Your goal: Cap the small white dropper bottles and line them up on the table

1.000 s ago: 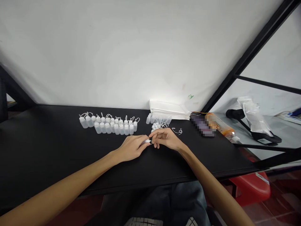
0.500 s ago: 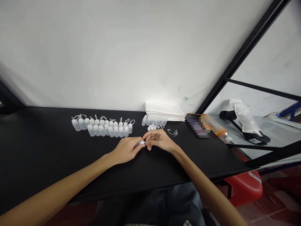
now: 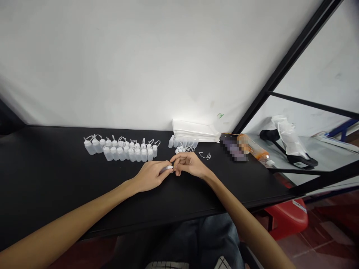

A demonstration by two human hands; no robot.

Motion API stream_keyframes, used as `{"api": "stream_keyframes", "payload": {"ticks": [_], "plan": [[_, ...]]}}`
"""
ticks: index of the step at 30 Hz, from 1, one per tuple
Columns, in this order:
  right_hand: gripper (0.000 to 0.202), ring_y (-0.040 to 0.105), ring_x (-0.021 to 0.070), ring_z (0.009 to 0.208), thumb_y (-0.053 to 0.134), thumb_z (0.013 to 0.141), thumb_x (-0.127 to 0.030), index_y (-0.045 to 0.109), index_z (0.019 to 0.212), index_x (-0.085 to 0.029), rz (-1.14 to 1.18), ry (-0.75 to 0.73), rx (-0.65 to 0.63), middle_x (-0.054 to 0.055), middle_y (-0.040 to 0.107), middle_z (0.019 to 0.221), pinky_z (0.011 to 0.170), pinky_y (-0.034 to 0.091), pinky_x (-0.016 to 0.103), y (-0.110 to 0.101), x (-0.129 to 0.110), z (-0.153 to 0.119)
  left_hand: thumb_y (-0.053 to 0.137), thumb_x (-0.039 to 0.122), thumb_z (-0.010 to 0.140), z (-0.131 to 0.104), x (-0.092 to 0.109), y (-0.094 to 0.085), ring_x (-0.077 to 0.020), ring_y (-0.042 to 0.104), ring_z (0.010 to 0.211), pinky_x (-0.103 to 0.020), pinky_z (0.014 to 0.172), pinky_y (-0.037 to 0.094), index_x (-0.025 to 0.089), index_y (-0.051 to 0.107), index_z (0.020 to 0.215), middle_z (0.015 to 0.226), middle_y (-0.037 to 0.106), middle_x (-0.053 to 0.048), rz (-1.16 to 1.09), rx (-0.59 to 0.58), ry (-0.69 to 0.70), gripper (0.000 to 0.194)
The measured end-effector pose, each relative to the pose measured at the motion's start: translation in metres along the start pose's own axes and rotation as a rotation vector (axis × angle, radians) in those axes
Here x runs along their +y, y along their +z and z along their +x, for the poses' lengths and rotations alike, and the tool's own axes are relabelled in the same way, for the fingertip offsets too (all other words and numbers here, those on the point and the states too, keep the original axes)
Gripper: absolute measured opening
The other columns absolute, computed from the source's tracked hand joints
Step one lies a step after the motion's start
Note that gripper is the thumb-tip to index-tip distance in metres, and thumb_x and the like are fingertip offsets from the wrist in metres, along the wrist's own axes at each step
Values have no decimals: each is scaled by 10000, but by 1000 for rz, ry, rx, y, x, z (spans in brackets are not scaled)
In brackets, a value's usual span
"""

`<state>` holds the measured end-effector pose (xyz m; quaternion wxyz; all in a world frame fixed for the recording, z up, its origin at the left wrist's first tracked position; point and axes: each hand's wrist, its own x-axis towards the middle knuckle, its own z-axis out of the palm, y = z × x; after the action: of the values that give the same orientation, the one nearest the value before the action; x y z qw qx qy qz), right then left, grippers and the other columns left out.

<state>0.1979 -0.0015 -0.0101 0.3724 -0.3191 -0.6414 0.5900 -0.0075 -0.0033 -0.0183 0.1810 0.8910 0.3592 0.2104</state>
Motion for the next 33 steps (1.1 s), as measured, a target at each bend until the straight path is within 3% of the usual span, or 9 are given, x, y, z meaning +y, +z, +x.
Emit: {"api": "stream_keyframes", "payload": {"ticks": [10,18,25,33], "plan": [[297,605,111,494,758,730,-389,674,738,-105,-202,20,70,23,639,596,439,449,196,-7,1,-3,356,395,985,-3,1,-4,-135,540,610,-244,597,350,208,651,1004,733,646,15,-64,10,-6,350],[307,587,102,479,758,720,-402,675,725,-106,-174,29,123,21,628,586,412,406,181,-3,0,-4,319,346,991,-6,2,-9,-173,622,821,-263,718,424,208,618,1152,996,697,-24,-131,10,-3,366],[288,578,104,481,710,770,-401,661,728,-120,-251,5,171,16,610,584,426,400,187,1,-2,-5,383,391,965,-6,2,-6,-131,576,591,-250,599,441,198,599,1210,951,714,-31,-132,20,-71,379],[151,563,94,476,656,802,-272,662,721,-144,-349,-59,186,-6,589,559,479,421,189,2,1,-6,415,416,954,-7,1,-6,-118,571,550,-227,548,459,203,631,1170,953,729,-37,-142,34,-82,373]]}}
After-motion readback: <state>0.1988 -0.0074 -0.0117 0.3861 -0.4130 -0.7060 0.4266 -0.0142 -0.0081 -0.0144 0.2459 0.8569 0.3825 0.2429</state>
